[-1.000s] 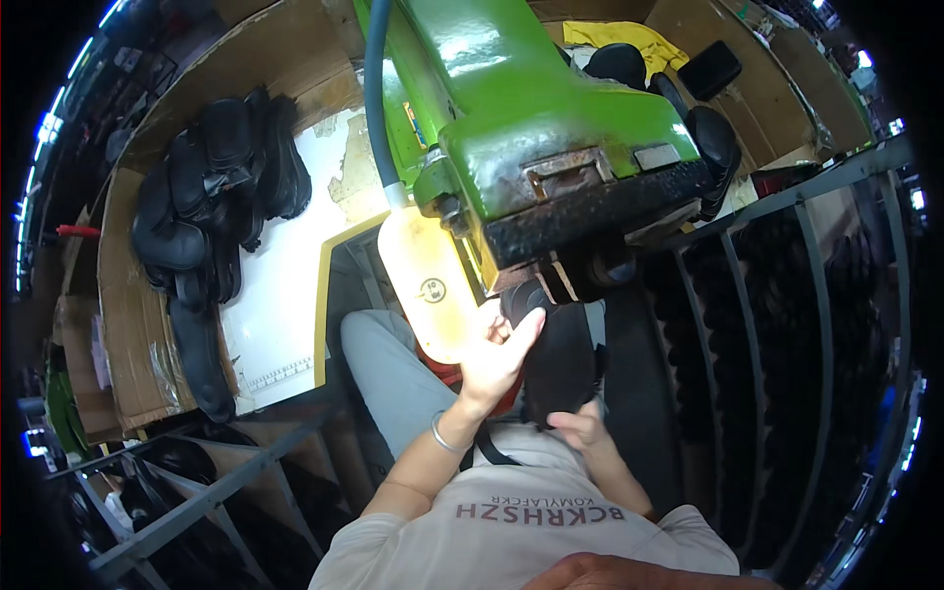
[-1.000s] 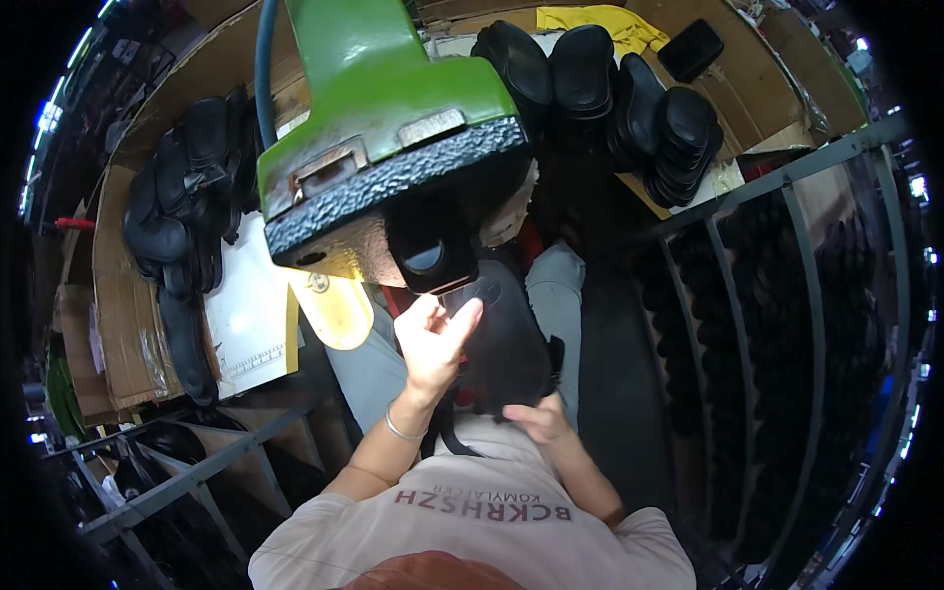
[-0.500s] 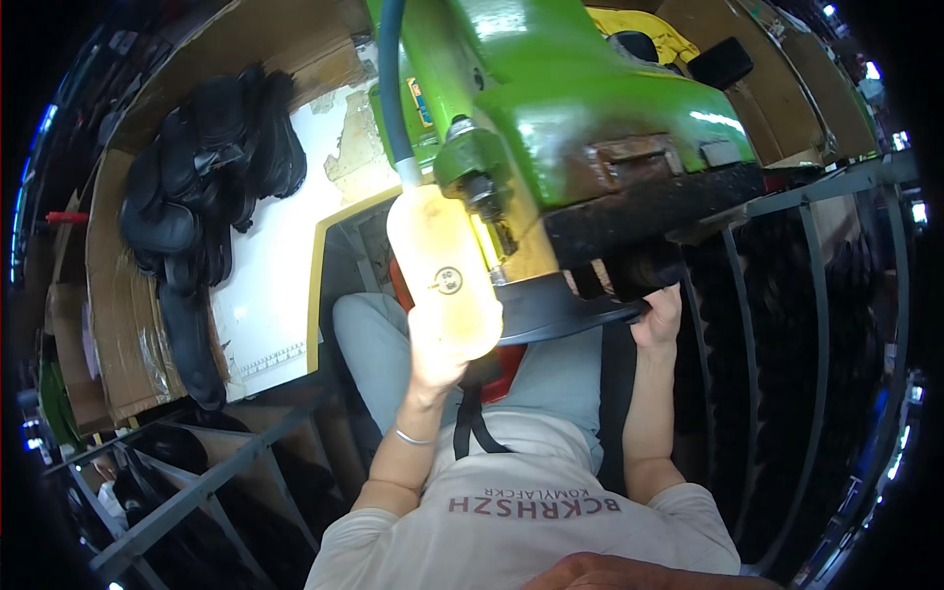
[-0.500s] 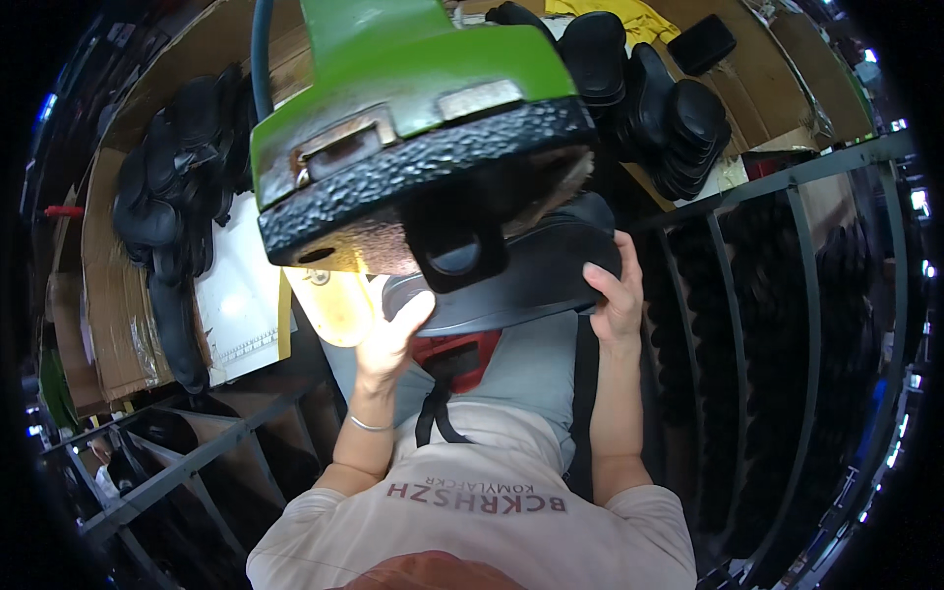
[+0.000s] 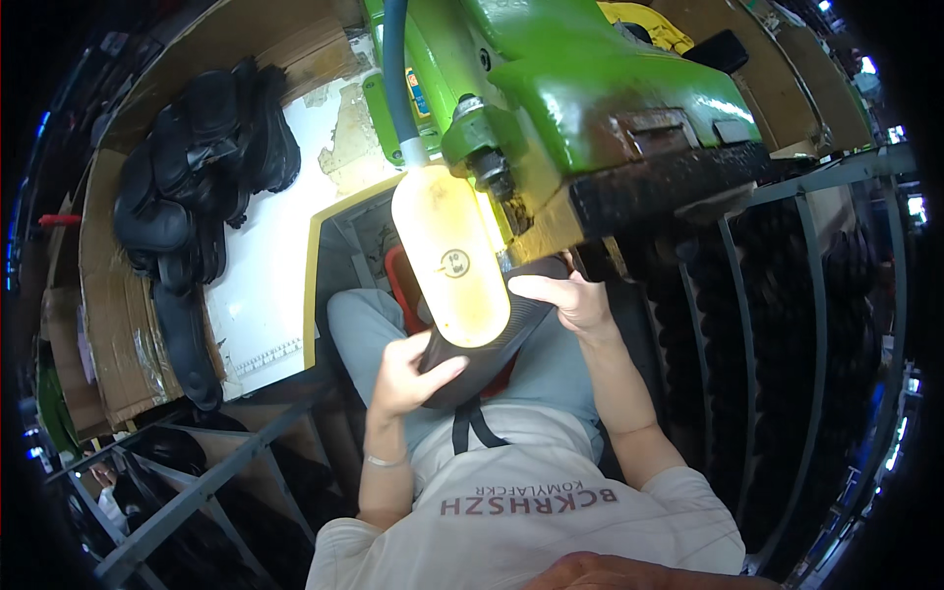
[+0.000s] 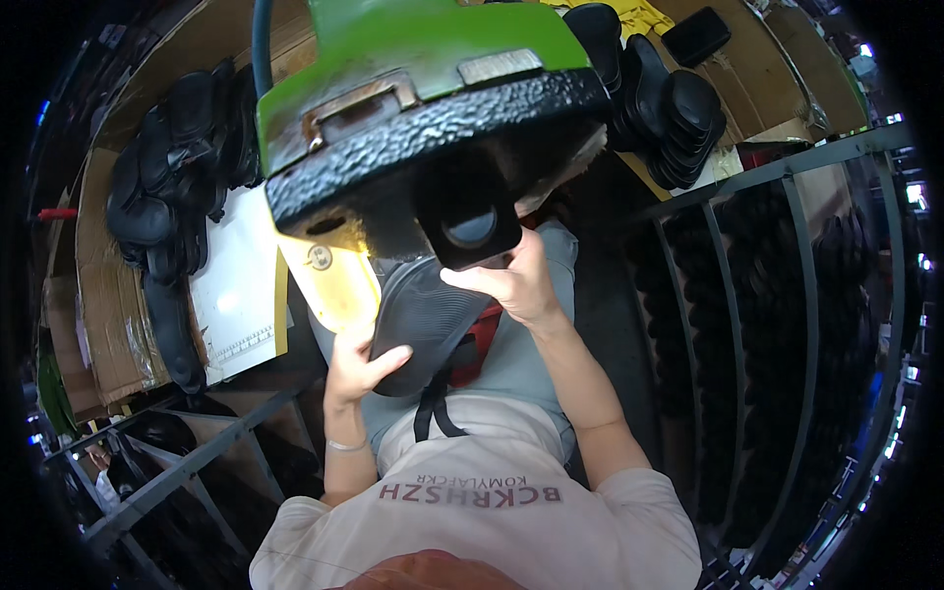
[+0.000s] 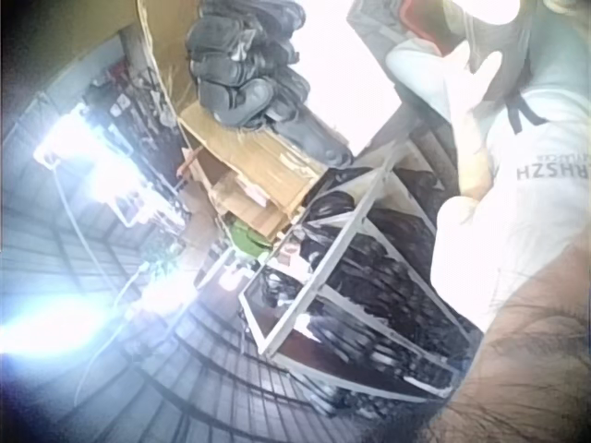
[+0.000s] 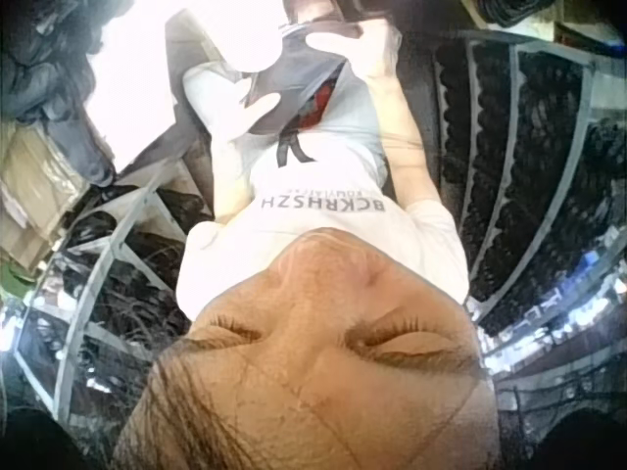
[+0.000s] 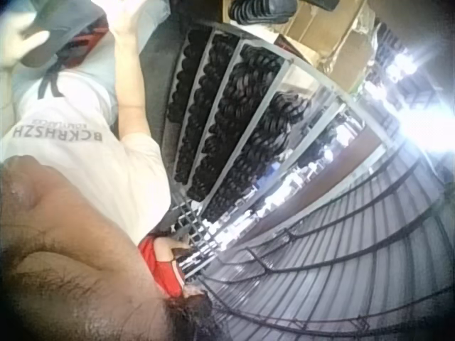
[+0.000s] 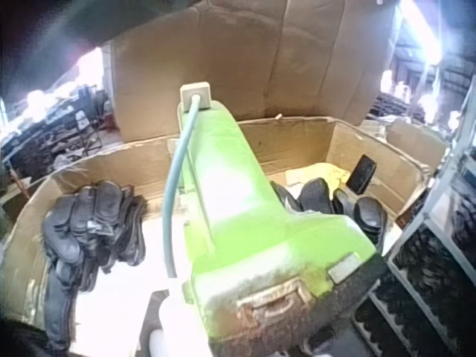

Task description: The recorder is using an industrial machine to trim or process the edges of black shoe soles in a manufacturing environment.

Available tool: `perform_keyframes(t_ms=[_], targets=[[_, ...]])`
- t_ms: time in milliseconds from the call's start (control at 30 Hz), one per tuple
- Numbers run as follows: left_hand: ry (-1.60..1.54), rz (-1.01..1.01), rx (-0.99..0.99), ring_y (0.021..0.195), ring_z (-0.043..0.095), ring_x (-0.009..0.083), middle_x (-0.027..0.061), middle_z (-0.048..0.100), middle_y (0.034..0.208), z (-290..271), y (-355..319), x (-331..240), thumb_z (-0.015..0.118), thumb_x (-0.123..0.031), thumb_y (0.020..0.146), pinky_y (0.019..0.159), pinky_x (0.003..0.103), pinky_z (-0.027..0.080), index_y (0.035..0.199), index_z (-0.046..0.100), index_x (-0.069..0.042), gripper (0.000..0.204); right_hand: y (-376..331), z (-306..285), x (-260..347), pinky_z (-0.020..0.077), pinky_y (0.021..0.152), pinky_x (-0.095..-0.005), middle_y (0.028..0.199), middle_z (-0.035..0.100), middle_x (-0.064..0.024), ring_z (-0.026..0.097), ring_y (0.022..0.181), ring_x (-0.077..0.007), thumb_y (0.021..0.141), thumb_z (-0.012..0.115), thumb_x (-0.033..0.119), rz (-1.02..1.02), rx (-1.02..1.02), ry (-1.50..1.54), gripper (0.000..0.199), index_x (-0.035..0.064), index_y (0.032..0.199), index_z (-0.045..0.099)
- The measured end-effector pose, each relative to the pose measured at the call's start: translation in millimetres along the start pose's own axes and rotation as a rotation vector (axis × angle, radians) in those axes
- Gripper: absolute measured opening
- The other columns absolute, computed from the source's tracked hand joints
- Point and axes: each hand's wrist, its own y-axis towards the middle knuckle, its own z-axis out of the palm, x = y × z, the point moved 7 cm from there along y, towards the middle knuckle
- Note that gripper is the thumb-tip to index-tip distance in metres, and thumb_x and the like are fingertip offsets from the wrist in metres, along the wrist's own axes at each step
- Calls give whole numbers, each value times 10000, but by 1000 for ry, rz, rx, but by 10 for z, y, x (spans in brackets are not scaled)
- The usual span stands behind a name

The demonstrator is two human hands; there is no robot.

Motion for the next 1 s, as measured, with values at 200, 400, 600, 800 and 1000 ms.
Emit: perform_keyframes(t_ms=[200,400,600,800,1000], targets=[[-1,93,-160,870,593,116,55,644,952,363,532,16,657,-38,831,789,243,476,1064,599,32,250,-336,-114,-249,483,803,-273,1027,619,-71,589,899,-125,743,742,112,4,-76,-161,425,-12,1098,544],[-163,142,-341,823,605,99,83,640,948,435,287,112,628,42,824,775,214,486,1074,559,47,260,-1578,-513,-880,480,825,-282,994,638,-103,594,909,-141,749,727,99,476,34,-129,414,-66,1092,565],[-95,161,-382,783,593,79,56,631,901,486,332,201,637,57,807,725,191,475,1056,553,42,263,-1378,-1232,-44,464,748,-235,905,612,-42,583,809,-113,711,621,-20,65,-445,52,270,-15,975,565],[-225,123,-318,786,588,95,37,621,888,394,475,44,661,19,801,730,221,476,1010,574,21,227,-505,-1229,527,437,727,-215,874,575,-22,545,795,-84,789,623,29,-82,-421,-13,205,4,981,554],[-360,184,-377,853,589,132,49,617,943,423,391,-2,659,21,806,792,261,478,1025,587,13,231,-618,-1263,-411,540,632,-271,891,547,-27,553,782,-108,792,617,33,272,-91,-183,253,39,1013,493]])
